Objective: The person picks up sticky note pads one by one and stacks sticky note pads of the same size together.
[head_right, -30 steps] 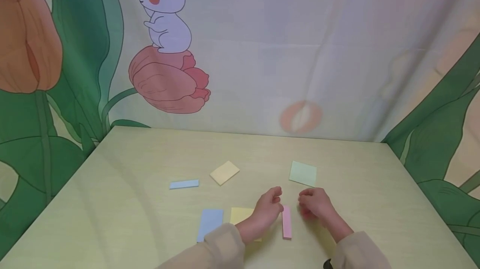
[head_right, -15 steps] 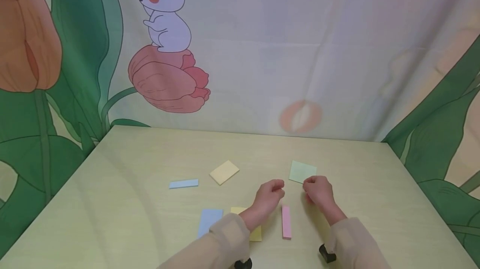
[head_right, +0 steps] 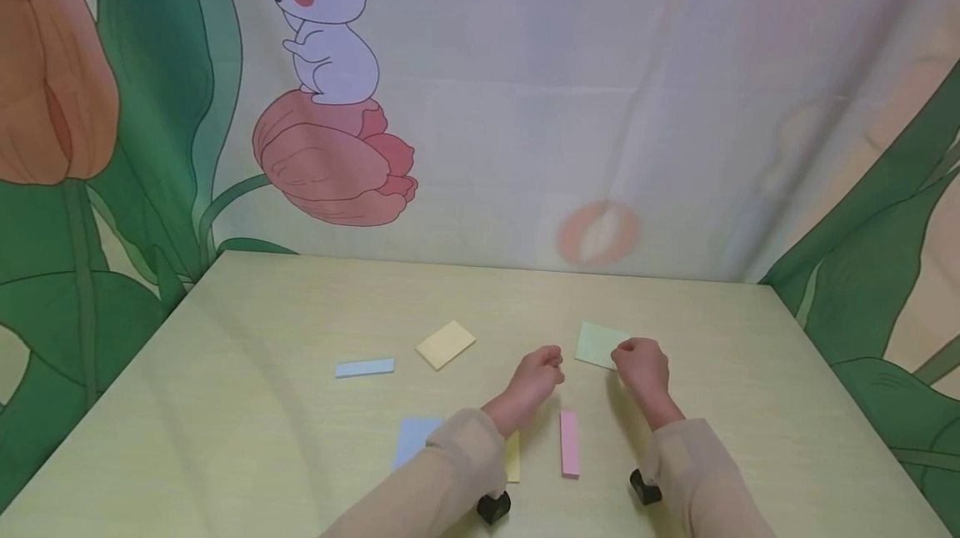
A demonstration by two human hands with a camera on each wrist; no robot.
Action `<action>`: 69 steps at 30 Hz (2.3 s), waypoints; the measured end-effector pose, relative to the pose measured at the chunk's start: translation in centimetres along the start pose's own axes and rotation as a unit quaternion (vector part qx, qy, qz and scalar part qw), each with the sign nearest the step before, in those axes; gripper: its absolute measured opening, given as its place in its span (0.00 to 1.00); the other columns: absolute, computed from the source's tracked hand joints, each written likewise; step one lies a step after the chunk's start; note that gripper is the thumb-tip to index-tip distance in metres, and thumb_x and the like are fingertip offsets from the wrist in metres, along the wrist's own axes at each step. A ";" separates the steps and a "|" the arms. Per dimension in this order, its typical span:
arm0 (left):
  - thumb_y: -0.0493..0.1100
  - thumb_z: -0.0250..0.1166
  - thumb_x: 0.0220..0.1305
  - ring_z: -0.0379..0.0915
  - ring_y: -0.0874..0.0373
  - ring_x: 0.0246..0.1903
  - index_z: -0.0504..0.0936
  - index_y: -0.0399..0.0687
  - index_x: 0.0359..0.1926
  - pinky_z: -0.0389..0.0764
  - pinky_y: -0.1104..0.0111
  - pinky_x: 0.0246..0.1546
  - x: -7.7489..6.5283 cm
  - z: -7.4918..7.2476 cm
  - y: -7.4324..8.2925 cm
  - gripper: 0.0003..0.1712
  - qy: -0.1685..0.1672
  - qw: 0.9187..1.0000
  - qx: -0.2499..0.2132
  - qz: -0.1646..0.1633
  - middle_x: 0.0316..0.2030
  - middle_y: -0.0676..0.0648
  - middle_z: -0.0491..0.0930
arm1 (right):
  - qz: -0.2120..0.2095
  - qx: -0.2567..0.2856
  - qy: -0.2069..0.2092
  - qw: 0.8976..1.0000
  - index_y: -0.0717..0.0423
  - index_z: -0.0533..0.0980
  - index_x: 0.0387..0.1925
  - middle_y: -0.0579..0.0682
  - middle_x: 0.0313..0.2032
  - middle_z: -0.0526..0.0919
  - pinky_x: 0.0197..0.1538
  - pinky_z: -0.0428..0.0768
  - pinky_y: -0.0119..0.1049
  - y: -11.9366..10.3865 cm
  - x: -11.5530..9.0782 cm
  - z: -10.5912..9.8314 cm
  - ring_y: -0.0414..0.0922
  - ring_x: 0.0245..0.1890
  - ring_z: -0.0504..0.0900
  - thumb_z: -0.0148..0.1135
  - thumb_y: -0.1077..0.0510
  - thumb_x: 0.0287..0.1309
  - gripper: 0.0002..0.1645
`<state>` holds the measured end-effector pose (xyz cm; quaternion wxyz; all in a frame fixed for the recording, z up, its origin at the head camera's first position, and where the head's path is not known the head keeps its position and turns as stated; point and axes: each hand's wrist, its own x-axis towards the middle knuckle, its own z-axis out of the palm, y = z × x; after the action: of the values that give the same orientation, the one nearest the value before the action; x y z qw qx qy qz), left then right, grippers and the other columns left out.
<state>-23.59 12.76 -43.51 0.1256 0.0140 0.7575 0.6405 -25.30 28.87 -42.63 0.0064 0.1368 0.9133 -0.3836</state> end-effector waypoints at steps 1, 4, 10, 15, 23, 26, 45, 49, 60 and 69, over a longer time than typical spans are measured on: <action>0.28 0.50 0.48 0.64 0.45 0.56 0.65 0.34 0.57 0.66 0.58 0.55 0.1 0.0 0.0 0.30 -0.002 1.000 -0.006 0.000 0.54 0.38 0.70 | 0.004 0.002 -0.001 1.000 0.70 0.72 0.45 0.61 0.33 0.78 0.24 0.69 0.30 0.1 0.1 -0.1 0.38 0.16 0.71 0.45 0.61 0.51 0.22; 0.27 0.50 0.46 0.62 0.44 0.57 0.63 0.35 0.59 0.65 0.57 0.56 0.5 0.0 0.0 0.33 -0.008 1.000 -0.026 -0.004 0.56 0.38 0.68 | 0.015 0.010 -0.003 1.000 0.70 0.71 0.46 0.57 0.28 0.78 0.25 0.70 0.30 0.3 0.5 -0.3 0.38 0.18 0.70 0.44 0.60 0.50 0.22; 0.28 0.50 0.46 0.56 0.42 0.60 0.59 0.36 0.61 0.60 0.54 0.59 1.4 -0.1 -0.1 0.36 -0.035 0.998 -0.053 -0.014 0.60 0.37 0.63 | 0.038 0.038 -0.005 0.999 0.70 0.71 0.45 0.50 0.22 0.73 0.26 0.73 0.31 0.7 1.0 -0.4 0.39 0.21 0.69 0.45 0.60 0.50 0.22; 0.29 0.50 0.47 0.52 0.42 0.62 0.56 0.36 0.63 0.56 0.53 0.61 1.9 0.0 -0.2 0.37 -0.066 0.996 -0.051 -0.017 0.62 0.38 0.59 | 0.053 0.057 -0.006 0.997 0.70 0.70 0.46 0.53 0.27 0.73 0.28 0.75 0.31 1.2 1.3 -0.3 0.41 0.25 0.69 0.45 0.59 0.52 0.23; 0.29 0.49 0.48 0.51 0.43 0.63 0.54 0.36 0.64 0.55 0.53 0.61 2.8 -0.2 -0.1 0.37 -0.086 0.995 -0.039 -0.028 0.63 0.37 0.57 | 0.065 0.071 0.013 0.995 0.69 0.71 0.44 0.52 0.28 0.73 0.26 0.75 0.31 1.1 1.6 -0.1 0.40 0.24 0.69 0.45 0.59 0.50 0.22; 0.28 0.48 0.48 0.50 0.43 0.63 0.54 0.35 0.64 0.55 0.53 0.61 3.0 0.0 -0.1 0.37 -0.095 0.995 -0.025 -0.023 0.63 0.37 0.56 | 0.066 0.073 0.016 0.995 0.70 0.72 0.43 0.52 0.27 0.73 0.25 0.74 0.30 1.1 1.6 -0.1 0.40 0.23 0.69 0.44 0.59 0.51 0.21; 0.32 0.49 0.54 0.67 0.48 0.49 0.68 0.28 0.46 0.69 0.60 0.49 3.7 0.5 -1.1 0.17 -0.103 0.994 0.029 0.010 0.47 0.38 0.71 | 0.072 0.083 0.015 0.994 0.71 0.72 0.42 0.51 0.23 0.71 0.26 0.76 0.30 1.1 1.2 0.0 0.41 0.24 0.70 0.44 0.61 0.50 0.20; 0.39 0.53 0.56 0.60 0.47 0.59 0.63 0.34 0.59 0.65 0.58 0.57 6.1 0.9 -3.7 0.29 -0.101 0.994 0.046 0.018 0.59 0.38 0.64 | 0.071 0.078 0.013 0.994 0.70 0.73 0.40 0.51 0.23 0.72 0.26 0.76 0.30 1.1 1.3 0.0 0.41 0.24 0.70 0.44 0.61 0.49 0.20; 0.40 0.60 0.51 0.72 0.60 0.29 0.70 0.35 0.53 0.73 0.71 0.37 8.5 1.5 -6.7 0.26 -0.082 0.994 0.066 0.005 0.37 0.46 0.78 | 0.062 0.083 -0.016 0.995 0.72 0.72 0.39 0.50 0.21 0.71 0.27 0.76 0.30 1.1 1.0 0.2 0.41 0.23 0.69 0.45 0.62 0.48 0.19; 0.29 0.54 0.53 0.57 0.62 0.20 0.70 0.24 0.47 0.66 0.76 0.27 1.0 -1.3 -0.1 0.19 -0.106 0.992 0.060 -0.024 0.30 0.44 0.73 | 0.046 0.087 -0.029 0.995 0.73 0.72 0.41 0.51 0.24 0.73 0.26 0.74 0.29 1.2 1.3 0.7 0.39 0.20 0.69 0.46 0.63 0.48 0.20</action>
<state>-24.86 11.68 -43.55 0.2199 0.0709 0.7770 0.5856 -26.28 29.51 -44.12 0.0389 0.1678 0.8684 -0.4649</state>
